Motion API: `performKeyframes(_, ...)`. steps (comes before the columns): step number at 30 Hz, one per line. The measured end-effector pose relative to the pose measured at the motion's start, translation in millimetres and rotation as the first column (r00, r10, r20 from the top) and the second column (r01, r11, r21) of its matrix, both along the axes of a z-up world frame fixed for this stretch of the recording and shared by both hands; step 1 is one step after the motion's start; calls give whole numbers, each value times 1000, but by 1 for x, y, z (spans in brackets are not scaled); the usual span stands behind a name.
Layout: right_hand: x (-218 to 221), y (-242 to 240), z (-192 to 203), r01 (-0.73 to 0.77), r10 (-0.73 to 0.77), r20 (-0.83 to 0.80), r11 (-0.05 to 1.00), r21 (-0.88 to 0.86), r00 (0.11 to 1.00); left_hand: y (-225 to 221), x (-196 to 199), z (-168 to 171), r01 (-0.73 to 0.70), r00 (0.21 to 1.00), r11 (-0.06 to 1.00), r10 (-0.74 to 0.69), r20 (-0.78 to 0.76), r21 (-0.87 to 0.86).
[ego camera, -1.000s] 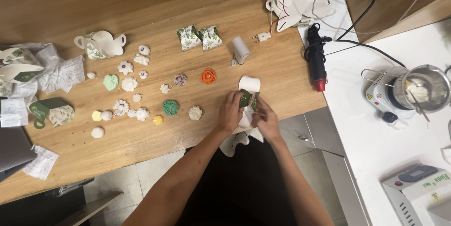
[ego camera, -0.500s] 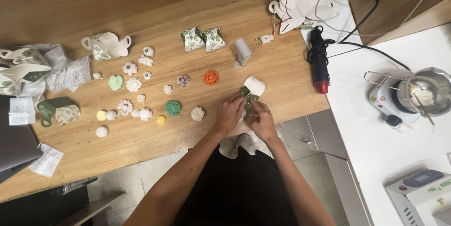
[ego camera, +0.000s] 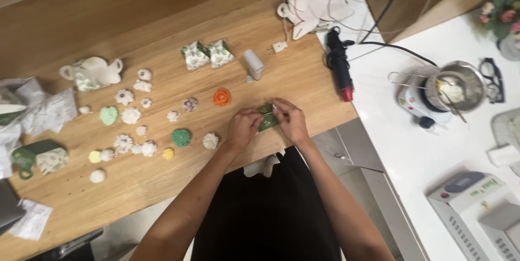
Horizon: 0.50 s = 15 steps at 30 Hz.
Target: Packaging decorative wax candles into small bags and boxes.
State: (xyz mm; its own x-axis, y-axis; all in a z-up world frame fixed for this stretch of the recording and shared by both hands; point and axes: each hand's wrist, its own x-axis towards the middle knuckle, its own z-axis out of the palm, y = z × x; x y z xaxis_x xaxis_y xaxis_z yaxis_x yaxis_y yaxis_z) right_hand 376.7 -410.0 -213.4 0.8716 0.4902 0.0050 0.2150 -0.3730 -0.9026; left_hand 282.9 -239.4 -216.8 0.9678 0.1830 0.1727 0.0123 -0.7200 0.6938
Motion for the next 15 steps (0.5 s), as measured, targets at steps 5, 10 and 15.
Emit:
performKeyframes(5,-21,3,-7,-35,35,2,998,42,999,5,3,-7,-2,1000,999,2,-3,42)
performKeyframes(10,-20,6,1,26,-26,-27,1000,-4,999,1,2,4,-27,997,999,29,-70,27)
performKeyframes(15,-17,14,12,-13,14,14,999,-39,1000,4,2,-22,-22,998,999,20,-51,-33)
